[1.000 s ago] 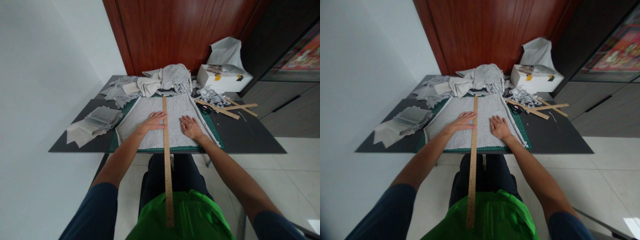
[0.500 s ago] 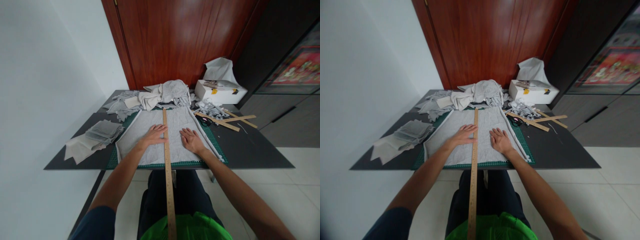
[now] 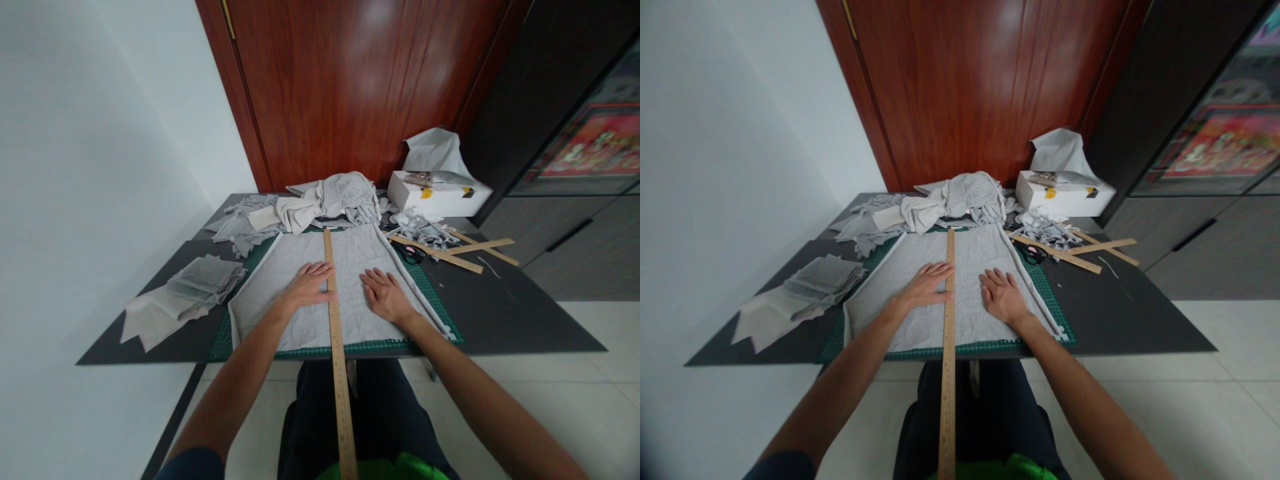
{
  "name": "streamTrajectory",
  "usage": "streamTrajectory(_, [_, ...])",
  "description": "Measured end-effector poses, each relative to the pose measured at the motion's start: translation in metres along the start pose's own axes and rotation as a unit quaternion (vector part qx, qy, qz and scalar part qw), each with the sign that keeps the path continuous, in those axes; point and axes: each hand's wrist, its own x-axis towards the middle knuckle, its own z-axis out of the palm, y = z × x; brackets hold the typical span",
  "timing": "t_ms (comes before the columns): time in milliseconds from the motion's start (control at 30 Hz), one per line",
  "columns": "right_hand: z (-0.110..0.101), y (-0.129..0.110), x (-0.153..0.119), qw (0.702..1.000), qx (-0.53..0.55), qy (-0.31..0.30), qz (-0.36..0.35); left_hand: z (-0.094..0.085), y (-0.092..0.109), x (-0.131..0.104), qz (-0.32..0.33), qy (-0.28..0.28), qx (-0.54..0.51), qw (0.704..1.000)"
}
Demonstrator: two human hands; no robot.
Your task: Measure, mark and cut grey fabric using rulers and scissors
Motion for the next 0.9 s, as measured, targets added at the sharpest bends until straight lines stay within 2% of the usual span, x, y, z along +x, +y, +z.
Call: streamTrajectory(900, [-0.0019, -0.0019, 0.0002, 1.000, 0.000, -0.004, 0.003, 0.0050, -0.0034, 0.0005, 0.003, 0.007, 0.011, 1.000])
